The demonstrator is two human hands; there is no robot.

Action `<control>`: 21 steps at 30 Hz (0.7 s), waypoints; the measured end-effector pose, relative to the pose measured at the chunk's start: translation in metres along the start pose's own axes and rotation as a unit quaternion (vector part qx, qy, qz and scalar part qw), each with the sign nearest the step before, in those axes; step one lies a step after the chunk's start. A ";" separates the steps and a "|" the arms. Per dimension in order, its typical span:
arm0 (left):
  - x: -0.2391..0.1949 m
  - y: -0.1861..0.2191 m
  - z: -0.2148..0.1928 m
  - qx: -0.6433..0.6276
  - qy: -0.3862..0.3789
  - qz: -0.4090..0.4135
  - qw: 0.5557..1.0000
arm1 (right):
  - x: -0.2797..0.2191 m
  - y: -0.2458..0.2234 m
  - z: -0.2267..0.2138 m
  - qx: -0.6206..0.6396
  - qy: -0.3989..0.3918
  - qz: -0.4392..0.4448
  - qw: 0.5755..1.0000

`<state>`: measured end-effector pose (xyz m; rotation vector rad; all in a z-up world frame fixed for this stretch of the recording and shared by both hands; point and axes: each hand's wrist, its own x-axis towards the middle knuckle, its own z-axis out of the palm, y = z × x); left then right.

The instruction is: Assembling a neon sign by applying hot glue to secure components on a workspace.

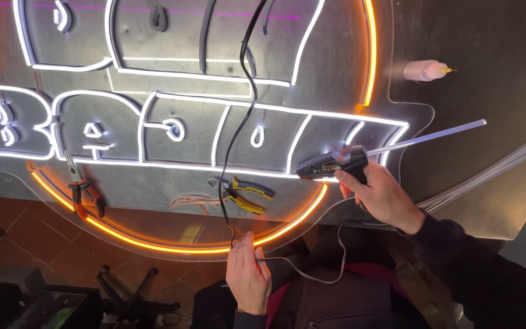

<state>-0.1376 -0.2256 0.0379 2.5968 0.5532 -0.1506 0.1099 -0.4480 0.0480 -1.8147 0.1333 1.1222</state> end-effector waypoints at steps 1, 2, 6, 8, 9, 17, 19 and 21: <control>0.000 0.000 0.000 -0.002 0.003 -0.001 1.000 | 0.001 0.009 0.000 -0.015 -0.005 -0.006 1.000; 0.001 0.001 0.000 -0.004 0.005 -0.002 1.000 | 0.002 0.018 -0.001 -0.030 -0.009 -0.011 0.999; 0.002 0.001 0.001 -0.016 0.011 0.000 1.000 | 0.002 0.002 0.001 -0.016 0.006 -0.013 1.000; 0.001 0.001 0.002 -0.007 0.010 -0.004 1.000 | 0.002 0.008 0.001 -0.047 0.003 -0.026 0.999; 0.001 0.001 0.002 -0.007 0.010 -0.003 1.000 | 0.002 0.009 0.001 -0.047 0.004 -0.026 0.999; 0.002 0.004 -0.001 -0.017 0.015 -0.013 1.000 | 0.005 0.021 0.004 -0.099 0.016 -0.056 0.993; 0.002 0.004 0.000 -0.018 0.017 -0.011 1.000 | 0.005 0.018 0.003 -0.095 0.014 -0.059 0.994; 0.002 0.003 0.000 -0.019 0.018 -0.011 1.000 | 0.004 0.016 0.003 -0.091 0.011 -0.061 0.994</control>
